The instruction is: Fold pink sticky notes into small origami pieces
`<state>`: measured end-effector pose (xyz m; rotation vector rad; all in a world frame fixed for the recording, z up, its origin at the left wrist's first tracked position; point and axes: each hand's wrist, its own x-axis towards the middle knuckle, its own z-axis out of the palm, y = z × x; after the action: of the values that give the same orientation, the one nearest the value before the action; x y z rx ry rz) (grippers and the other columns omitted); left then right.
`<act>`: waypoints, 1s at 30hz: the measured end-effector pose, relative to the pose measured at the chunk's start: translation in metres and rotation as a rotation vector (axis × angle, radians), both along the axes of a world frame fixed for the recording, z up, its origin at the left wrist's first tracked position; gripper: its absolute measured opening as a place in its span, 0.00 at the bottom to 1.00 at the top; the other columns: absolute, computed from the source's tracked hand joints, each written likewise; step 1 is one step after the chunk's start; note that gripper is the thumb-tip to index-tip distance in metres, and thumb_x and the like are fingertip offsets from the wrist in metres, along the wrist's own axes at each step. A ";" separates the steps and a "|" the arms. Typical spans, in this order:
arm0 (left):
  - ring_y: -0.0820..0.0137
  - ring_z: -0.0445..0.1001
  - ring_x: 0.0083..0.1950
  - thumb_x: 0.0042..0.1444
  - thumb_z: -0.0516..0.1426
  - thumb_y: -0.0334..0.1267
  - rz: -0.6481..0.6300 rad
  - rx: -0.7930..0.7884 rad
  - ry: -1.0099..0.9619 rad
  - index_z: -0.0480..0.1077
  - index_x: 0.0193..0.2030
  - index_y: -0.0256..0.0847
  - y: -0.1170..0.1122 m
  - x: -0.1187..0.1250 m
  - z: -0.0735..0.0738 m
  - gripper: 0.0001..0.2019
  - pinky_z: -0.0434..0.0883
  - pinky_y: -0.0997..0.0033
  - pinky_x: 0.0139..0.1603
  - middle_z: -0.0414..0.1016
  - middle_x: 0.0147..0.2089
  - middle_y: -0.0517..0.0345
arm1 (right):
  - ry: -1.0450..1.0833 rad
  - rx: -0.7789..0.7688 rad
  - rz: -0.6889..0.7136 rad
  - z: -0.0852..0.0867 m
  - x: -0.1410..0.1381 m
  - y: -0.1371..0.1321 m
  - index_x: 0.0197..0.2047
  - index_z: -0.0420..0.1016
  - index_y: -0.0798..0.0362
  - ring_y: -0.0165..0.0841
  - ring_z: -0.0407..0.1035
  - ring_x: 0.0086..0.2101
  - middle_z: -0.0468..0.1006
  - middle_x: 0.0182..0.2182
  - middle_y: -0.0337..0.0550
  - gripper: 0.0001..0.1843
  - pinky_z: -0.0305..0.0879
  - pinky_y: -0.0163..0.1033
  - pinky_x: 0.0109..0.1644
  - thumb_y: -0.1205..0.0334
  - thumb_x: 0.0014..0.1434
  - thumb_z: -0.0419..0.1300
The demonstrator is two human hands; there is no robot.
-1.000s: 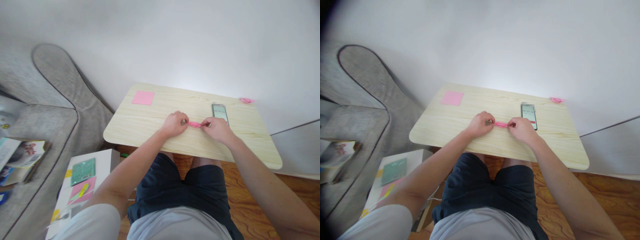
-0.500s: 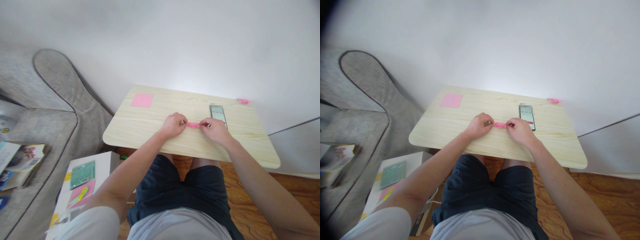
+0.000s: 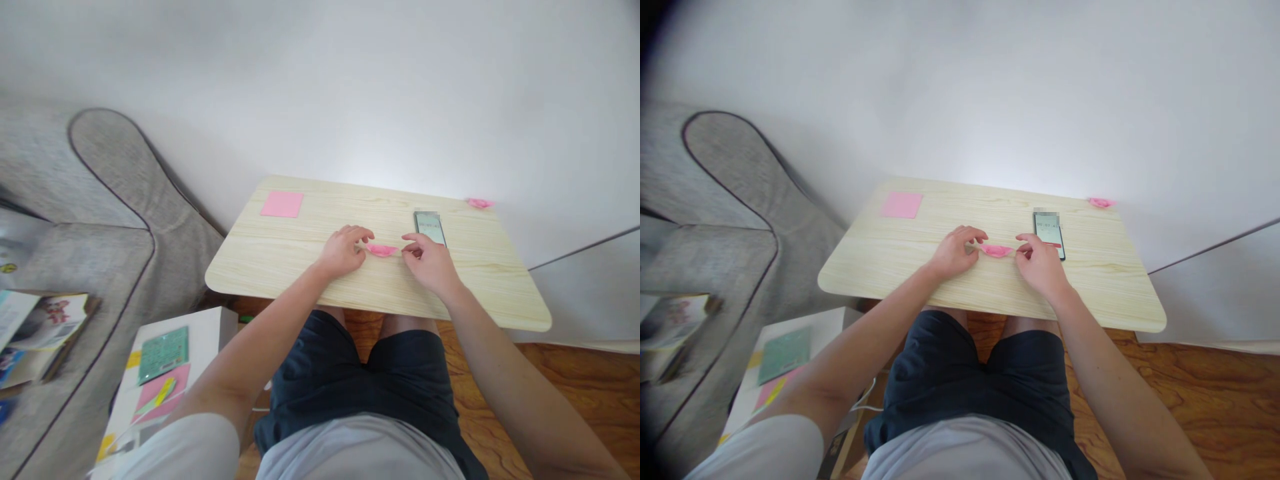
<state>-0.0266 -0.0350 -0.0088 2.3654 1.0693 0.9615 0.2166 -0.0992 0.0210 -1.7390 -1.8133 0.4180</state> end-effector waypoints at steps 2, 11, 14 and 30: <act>0.61 0.76 0.51 0.49 0.54 0.23 0.013 0.005 -0.009 0.75 0.51 0.45 0.001 -0.001 0.000 0.23 0.74 0.57 0.56 0.81 0.48 0.56 | 0.022 0.009 -0.049 -0.003 0.001 -0.003 0.58 0.77 0.49 0.37 0.80 0.38 0.87 0.41 0.43 0.22 0.73 0.44 0.51 0.64 0.61 0.60; 0.57 0.75 0.51 0.55 0.56 0.26 0.244 0.042 0.047 0.78 0.40 0.44 0.008 -0.001 -0.008 0.12 0.73 0.52 0.54 0.82 0.45 0.52 | 0.025 -0.109 -0.135 -0.010 -0.003 0.003 0.53 0.82 0.53 0.38 0.81 0.37 0.87 0.38 0.47 0.17 0.74 0.45 0.51 0.59 0.63 0.59; 0.56 0.74 0.53 0.56 0.56 0.27 0.251 0.059 0.050 0.78 0.39 0.44 0.007 -0.001 -0.008 0.11 0.72 0.50 0.57 0.83 0.46 0.53 | 0.034 -0.128 -0.151 -0.006 -0.006 0.008 0.52 0.83 0.53 0.37 0.81 0.36 0.87 0.35 0.46 0.17 0.74 0.44 0.49 0.58 0.63 0.60; 0.58 0.74 0.55 0.58 0.56 0.29 0.274 0.059 0.098 0.78 0.40 0.43 0.004 0.001 -0.004 0.10 0.71 0.56 0.59 0.83 0.48 0.55 | -0.055 -0.083 -0.143 0.002 -0.018 0.023 0.39 0.86 0.51 0.38 0.79 0.38 0.87 0.37 0.45 0.10 0.70 0.40 0.46 0.62 0.58 0.63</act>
<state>-0.0257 -0.0311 -0.0123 2.3755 1.4513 0.9882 0.1988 -0.0765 0.0229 -1.9406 -1.7170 0.3954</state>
